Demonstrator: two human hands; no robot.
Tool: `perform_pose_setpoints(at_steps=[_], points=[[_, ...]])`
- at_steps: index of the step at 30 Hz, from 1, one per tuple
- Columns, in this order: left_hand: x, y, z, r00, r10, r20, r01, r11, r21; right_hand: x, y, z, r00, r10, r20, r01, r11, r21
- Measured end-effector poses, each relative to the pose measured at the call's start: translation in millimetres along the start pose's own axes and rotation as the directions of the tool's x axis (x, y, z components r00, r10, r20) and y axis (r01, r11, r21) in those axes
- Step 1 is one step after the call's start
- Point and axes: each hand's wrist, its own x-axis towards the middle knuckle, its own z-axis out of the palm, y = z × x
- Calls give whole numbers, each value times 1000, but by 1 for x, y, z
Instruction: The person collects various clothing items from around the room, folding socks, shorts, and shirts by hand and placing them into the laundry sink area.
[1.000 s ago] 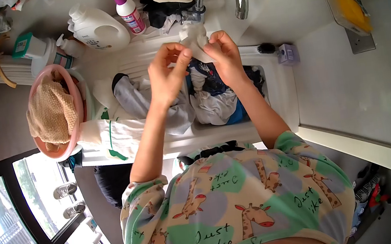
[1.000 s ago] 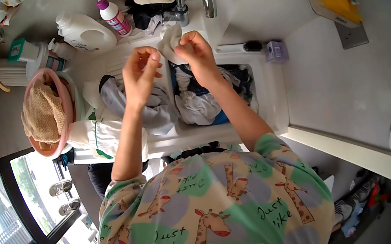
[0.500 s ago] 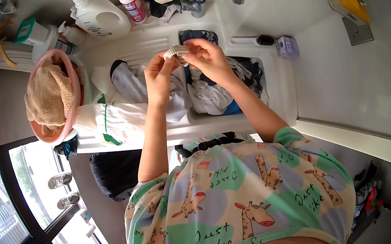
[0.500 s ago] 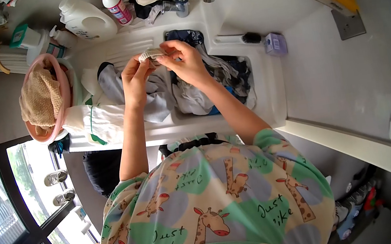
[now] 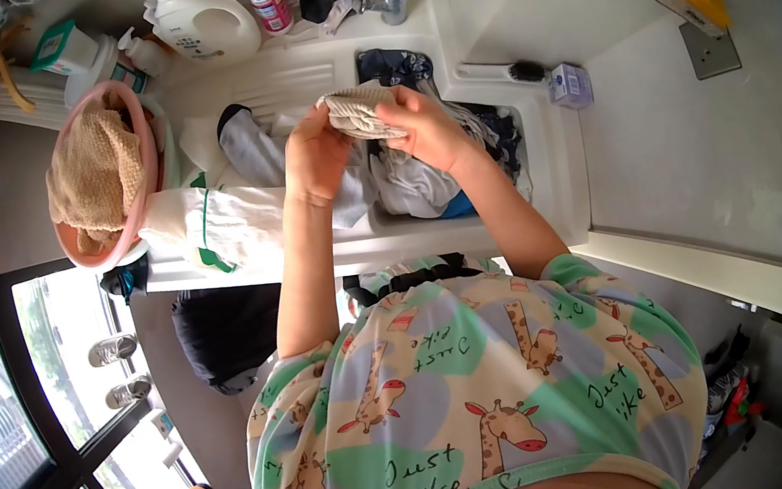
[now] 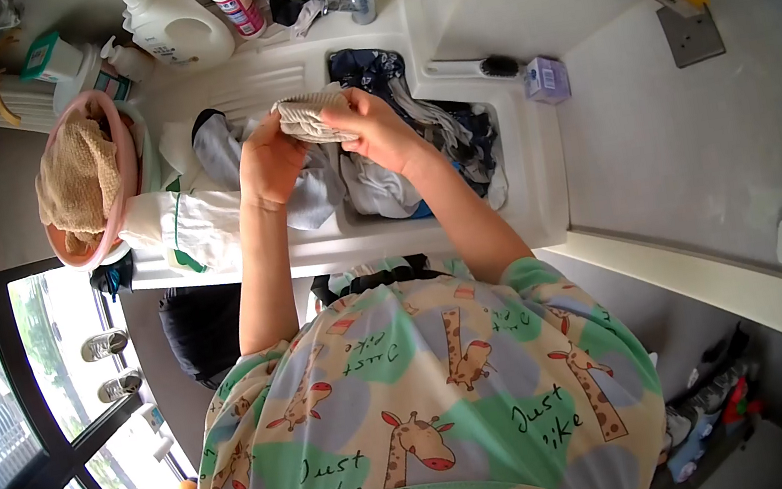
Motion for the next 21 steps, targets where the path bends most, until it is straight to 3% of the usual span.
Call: perform_pose_setpoints(at_steps=[1, 2, 5, 6, 8, 9, 10, 11, 13, 14, 17, 18, 21], points=[[-1, 1, 1, 999, 33, 8, -34, 993, 111, -1, 4, 4, 983, -177, -57, 137, 896, -422], [-2, 2, 3, 998, 62, 20, -65, 973, 222, -1, 3, 5, 958, -270, -93, 150, 754, -640], [-12, -2, 17, 994, 101, 45, -110, 853, 511, 12, 12, 0, 864, -476, -161, 296, 742, -602], [-16, -10, 30, 974, 220, 56, -214, 804, 555, 13, 8, 2, 867, -476, -147, 346, 787, -510], [-15, -11, 32, 923, 385, 20, -216, 474, 854, 8, 2, 4, 967, -146, -211, 130, 988, -88], [-14, -11, 31, 884, 467, 30, -176, 273, 946, 5, -1, 6, 983, 28, -180, -4, 991, 135], [-6, -16, 22, 851, 524, 48, -232, 291, 928, 7, 6, 1, 992, 33, -118, -12, 986, 168], [3, -19, 12, 857, 515, 8, -258, 416, 872, 7, 14, -3, 990, -58, -126, 55, 998, -28], [11, -17, 4, 873, 484, -68, -298, 638, 710, -1, 20, 2, 968, -236, -87, 180, 893, -411], [12, -22, 1, 828, 561, -2, -346, 514, 785, -2, 22, 5, 930, -344, -130, 198, 766, -612], [-15, -33, 43, 732, 673, 109, -299, 174, 938, 11, 28, -1, 802, -449, -394, 79, 733, -676], [-14, -41, 41, 650, 723, 234, -328, -11, 945, 6, 19, 8, 775, -442, -451, 73, 772, -631], [-3, -43, 35, 471, 814, 339, -511, -60, 857, 4, 16, 18, 681, -524, -511, 289, 834, -471]])
